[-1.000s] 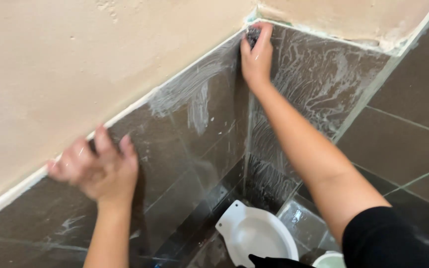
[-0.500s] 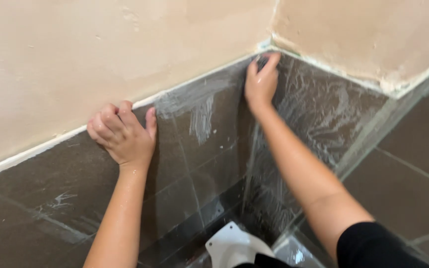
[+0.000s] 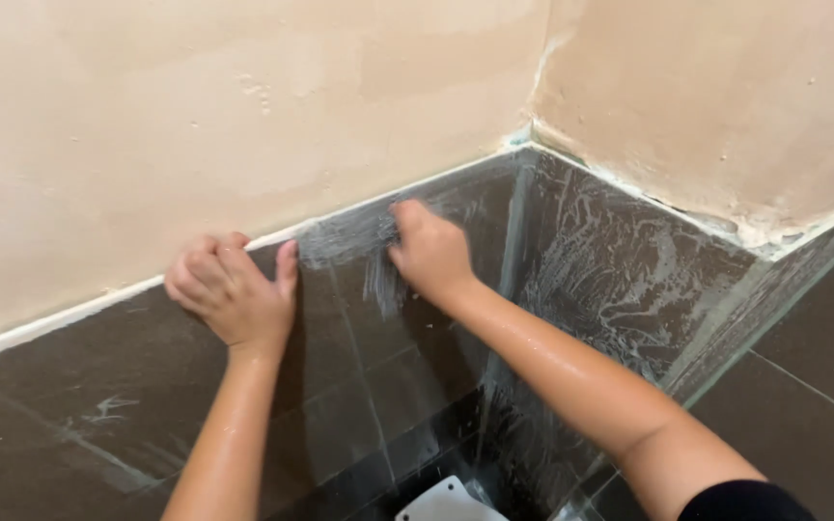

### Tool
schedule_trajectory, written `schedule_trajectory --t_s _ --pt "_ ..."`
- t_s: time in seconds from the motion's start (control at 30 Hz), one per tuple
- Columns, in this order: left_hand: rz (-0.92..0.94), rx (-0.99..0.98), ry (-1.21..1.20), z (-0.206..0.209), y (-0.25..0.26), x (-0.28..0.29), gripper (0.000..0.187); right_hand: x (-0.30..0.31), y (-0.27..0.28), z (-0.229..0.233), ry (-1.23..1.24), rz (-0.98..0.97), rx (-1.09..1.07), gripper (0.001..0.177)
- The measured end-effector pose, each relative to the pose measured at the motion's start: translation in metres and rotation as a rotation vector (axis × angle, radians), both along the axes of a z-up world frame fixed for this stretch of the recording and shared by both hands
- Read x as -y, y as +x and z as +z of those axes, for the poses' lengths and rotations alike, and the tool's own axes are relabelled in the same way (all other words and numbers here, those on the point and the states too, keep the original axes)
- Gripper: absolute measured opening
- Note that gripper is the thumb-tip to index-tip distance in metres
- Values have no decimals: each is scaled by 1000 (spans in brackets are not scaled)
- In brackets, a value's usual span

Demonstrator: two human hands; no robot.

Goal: Scrubbing bathroom wall tiles with a steel wool pad and soap suds.

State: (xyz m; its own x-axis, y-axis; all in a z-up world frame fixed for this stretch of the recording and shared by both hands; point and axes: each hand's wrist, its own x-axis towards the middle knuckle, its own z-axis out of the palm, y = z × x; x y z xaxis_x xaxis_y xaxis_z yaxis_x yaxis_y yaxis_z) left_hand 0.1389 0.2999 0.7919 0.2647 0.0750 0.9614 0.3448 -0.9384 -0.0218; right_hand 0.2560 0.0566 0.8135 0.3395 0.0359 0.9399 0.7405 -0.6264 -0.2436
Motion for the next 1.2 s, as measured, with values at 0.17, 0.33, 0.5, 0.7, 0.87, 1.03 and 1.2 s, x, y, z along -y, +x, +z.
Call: schedule_trajectory --t_s 0.17,0.33,0.5,0.7,0.87,1.03,1.2 --pt "-83 -68 -23 1 -10 -6 60 46 41 7 85 -74 -123 30" --pt "-31 -34 -8 -4 -7 2 59 6 16 -7 275 -170 -144 38" --pt "-70 -106 -40 -3 -2 -9 57 45 50 9 156 -164 -335 32" --pt "-101 -73 -3 3 -9 3 58 -26 -25 -2 -86 -3 -4 49" --pt "-150 -86 -6 3 -12 -6 55 42 63 -6 75 -297 -371 42" --pt "-93 -53 27 7 -4 -1 55 26 54 -10 108 -275 -69 52" --pt "-159 -70 -14 4 -6 -2 53 40 58 17 391 -252 -467 40"
